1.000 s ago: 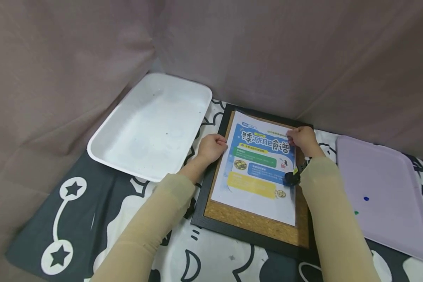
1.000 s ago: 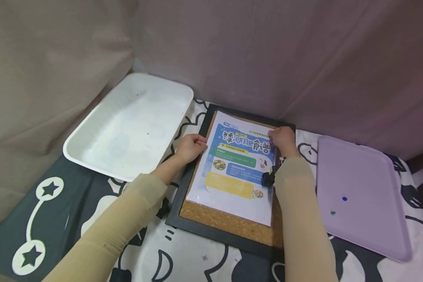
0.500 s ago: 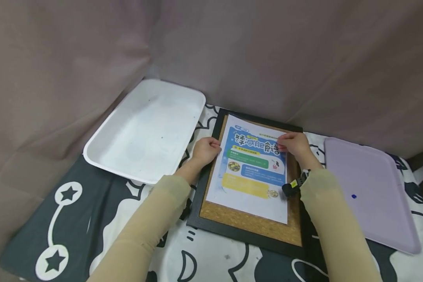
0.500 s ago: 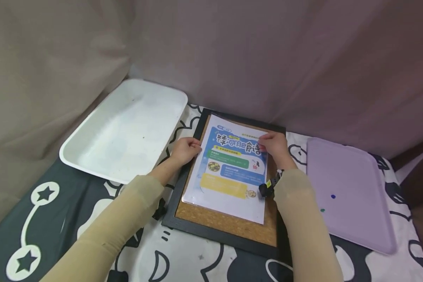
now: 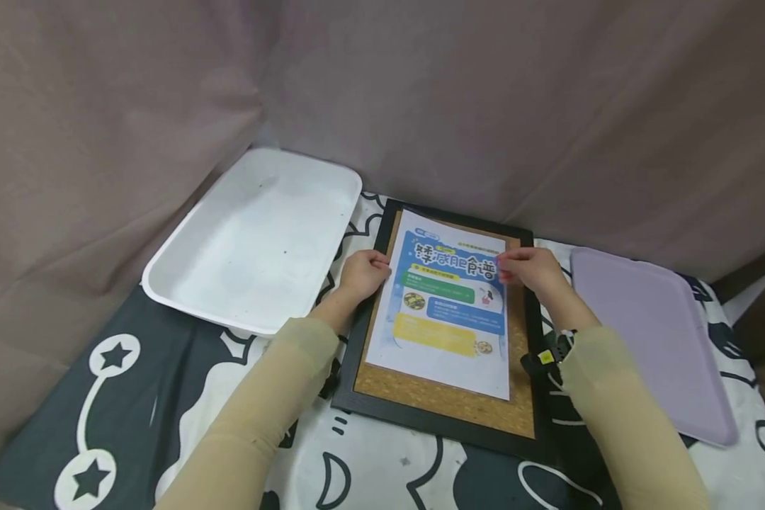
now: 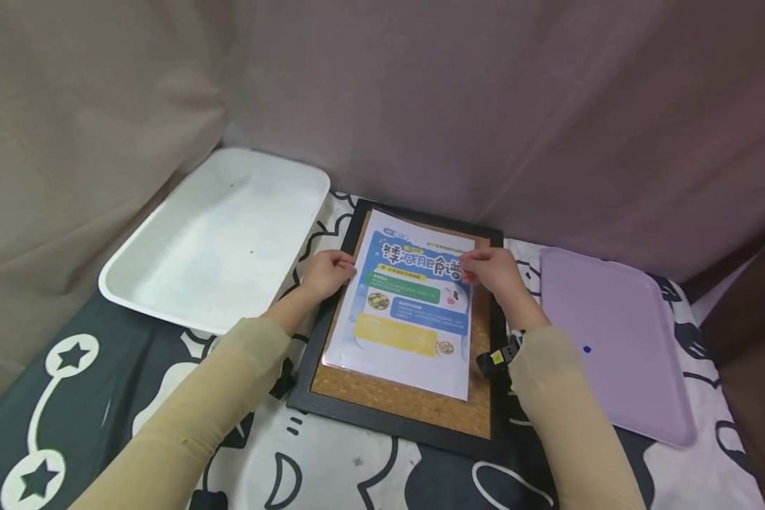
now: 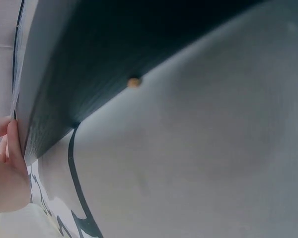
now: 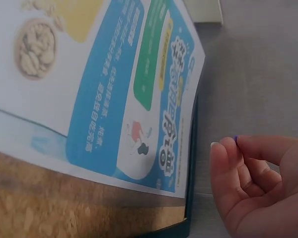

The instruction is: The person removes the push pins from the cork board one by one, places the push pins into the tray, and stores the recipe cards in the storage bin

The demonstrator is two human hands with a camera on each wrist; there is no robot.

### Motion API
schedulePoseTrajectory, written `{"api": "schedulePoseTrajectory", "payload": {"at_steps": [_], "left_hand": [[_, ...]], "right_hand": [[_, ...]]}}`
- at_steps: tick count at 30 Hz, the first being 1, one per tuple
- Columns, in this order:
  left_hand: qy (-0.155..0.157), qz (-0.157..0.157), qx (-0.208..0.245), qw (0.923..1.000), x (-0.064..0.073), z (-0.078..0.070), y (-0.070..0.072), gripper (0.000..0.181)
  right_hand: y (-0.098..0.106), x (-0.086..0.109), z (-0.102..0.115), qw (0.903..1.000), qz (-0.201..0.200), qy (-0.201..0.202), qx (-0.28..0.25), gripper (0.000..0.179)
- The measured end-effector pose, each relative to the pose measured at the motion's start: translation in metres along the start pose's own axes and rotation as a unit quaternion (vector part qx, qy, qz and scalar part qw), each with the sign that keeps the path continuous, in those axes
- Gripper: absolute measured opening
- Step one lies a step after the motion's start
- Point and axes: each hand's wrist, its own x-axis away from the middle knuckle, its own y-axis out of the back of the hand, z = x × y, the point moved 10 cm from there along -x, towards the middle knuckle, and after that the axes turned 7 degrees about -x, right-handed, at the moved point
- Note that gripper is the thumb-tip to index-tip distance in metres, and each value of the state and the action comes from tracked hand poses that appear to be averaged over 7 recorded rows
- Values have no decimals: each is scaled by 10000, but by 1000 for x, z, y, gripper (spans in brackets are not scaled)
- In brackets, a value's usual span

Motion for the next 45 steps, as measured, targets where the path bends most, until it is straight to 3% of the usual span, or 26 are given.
{"api": "schedulePoseTrajectory", "payload": {"at_steps": [8,16,27,29,31,34,36,37,40,45], "left_hand": [[52,103,69,9999,1,2,-3,16],[-72,-8,8,10000,1,-1,0,16],[-32,36,61,10000,1,-1,-1,16],[0,58,71,10000,1,0,-1,16],[19,74,74,9999,1,0,-1,16],[23,89,75,9999,1,0,-1,16],[11,88,75,9999,1,0,-1,16],[13,91,79,9999,2,0,-1,16],[22,80,71,9999,2,-1,0,16],[3,33,0,10000,4,-2,0,16]], "right_hand": [[12,5,-12,9994,81,257,-214,54],[30,20,-13,9961,388,505,-611,54],[64,20,-36,9976,234,580,-306,57],[70,27,-33,9967,315,536,-513,51],[71,50,-10,9917,668,604,-919,40],[79,62,-3,9877,888,536,-1170,35],[85,62,-9,9881,866,522,-1157,37],[91,50,-26,9919,671,498,-953,41],[102,38,-51,9944,365,503,-856,49],[113,35,-69,9940,207,617,-879,53]]}}
